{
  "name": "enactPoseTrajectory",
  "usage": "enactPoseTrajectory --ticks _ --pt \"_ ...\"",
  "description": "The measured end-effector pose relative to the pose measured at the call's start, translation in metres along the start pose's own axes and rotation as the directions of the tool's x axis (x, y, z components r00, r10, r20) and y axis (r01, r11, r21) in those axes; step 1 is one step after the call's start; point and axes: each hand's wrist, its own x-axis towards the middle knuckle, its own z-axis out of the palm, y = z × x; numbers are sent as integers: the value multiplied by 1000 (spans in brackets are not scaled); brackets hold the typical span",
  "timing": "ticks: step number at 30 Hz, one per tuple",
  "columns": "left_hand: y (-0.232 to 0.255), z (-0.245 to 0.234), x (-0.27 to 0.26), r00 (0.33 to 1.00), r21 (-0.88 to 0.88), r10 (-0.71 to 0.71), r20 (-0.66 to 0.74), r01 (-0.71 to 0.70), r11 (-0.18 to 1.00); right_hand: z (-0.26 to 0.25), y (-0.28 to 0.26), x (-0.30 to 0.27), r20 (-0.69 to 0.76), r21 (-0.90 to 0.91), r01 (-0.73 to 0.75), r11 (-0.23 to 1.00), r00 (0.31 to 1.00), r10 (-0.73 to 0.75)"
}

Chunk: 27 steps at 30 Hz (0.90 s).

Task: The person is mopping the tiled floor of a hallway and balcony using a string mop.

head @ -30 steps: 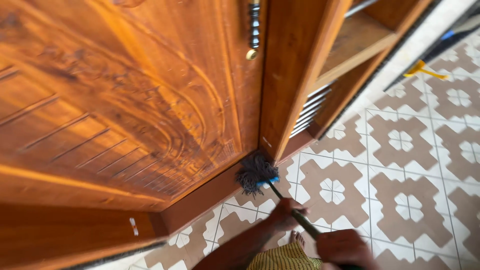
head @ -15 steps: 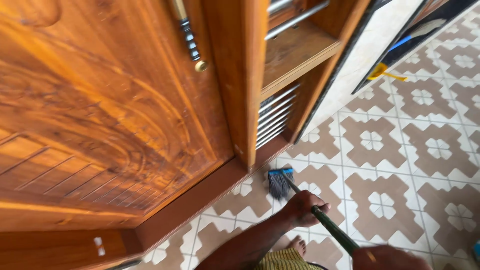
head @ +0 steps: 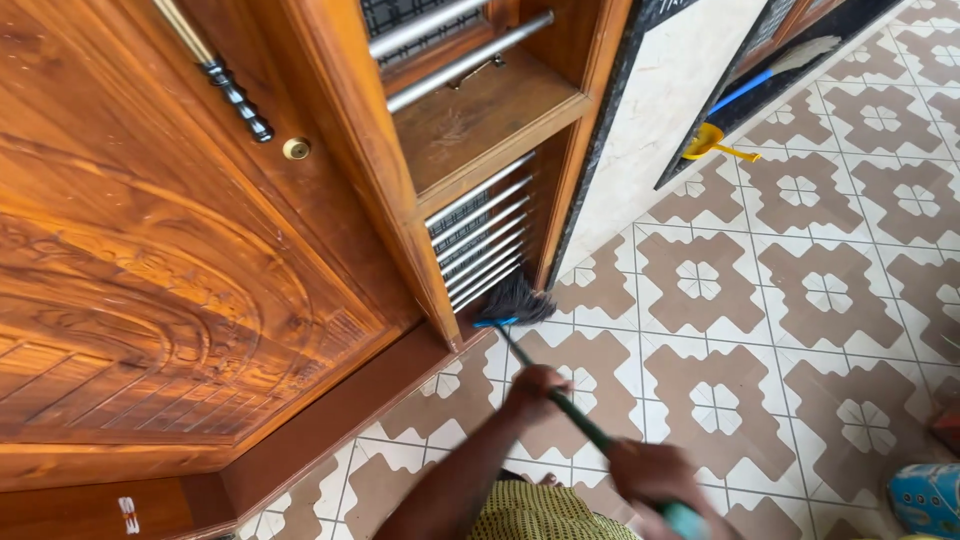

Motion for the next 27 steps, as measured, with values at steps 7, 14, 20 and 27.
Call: enactPoseTrajectory --ticks 7,14,20,27 --pt "-34 22 4 981 95 -185 59 179 979 -16 80 -2 -58 262 -101 960 991 120" --pt "-35 33 28 991 66 -68 -112 76 995 -45 90 15 -17 289 27 957 1000 -23" --pt "-83 22 52 990 4 32 134 -33 999 -5 167 -17 378 -7 122 992 919 -111" --pt "-89 32 50 997 -1 6 76 -6 1000 -9 169 -4 43 258 70 964 995 -84"
